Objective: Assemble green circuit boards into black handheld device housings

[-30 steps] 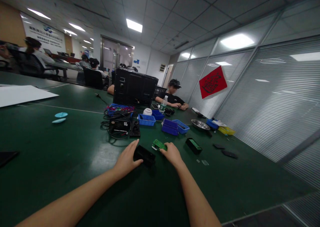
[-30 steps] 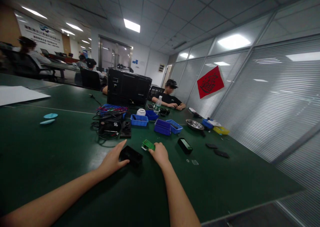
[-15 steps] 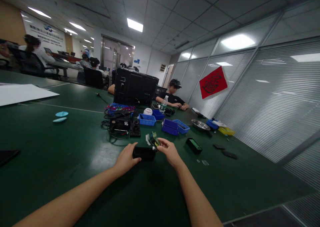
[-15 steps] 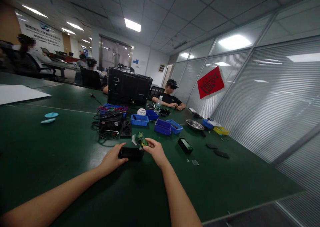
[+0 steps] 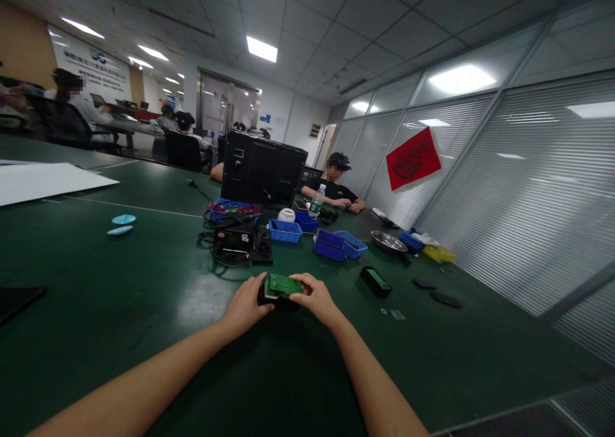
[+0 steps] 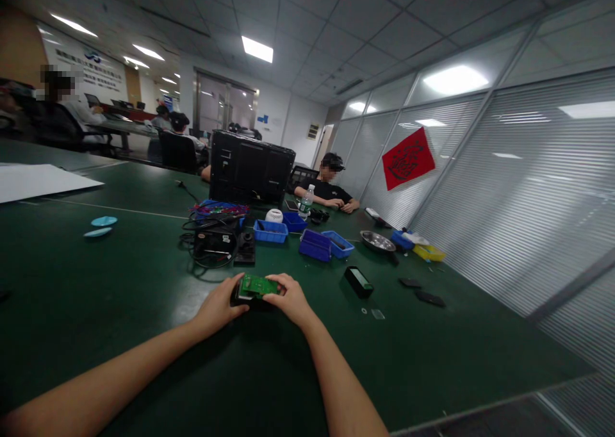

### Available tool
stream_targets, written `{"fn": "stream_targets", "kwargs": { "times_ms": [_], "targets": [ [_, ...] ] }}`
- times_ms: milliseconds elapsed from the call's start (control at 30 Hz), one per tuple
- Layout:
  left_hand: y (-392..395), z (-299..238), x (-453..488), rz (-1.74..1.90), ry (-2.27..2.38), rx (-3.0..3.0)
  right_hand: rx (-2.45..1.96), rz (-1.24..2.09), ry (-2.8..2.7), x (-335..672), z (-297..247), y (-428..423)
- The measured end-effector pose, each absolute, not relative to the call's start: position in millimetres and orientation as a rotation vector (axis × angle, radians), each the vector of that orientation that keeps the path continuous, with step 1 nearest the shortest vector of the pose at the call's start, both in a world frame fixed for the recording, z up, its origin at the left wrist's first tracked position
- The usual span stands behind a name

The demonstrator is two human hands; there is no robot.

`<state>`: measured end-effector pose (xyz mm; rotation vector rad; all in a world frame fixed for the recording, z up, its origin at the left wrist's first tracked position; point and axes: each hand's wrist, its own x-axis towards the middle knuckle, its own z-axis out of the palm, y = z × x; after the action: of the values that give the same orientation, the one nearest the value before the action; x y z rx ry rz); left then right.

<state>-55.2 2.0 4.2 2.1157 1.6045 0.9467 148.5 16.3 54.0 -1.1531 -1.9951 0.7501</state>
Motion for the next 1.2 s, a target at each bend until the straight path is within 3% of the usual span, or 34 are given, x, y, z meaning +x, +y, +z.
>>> {"fn": "stream_targets", "kwargs": {
  "times_ms": [1200],
  "targets": [
    [-1, 13, -58, 0.9, 1.664, 1.975, -1.416, 0.553, -2.187, 142, 41, 12]
  ]
}}
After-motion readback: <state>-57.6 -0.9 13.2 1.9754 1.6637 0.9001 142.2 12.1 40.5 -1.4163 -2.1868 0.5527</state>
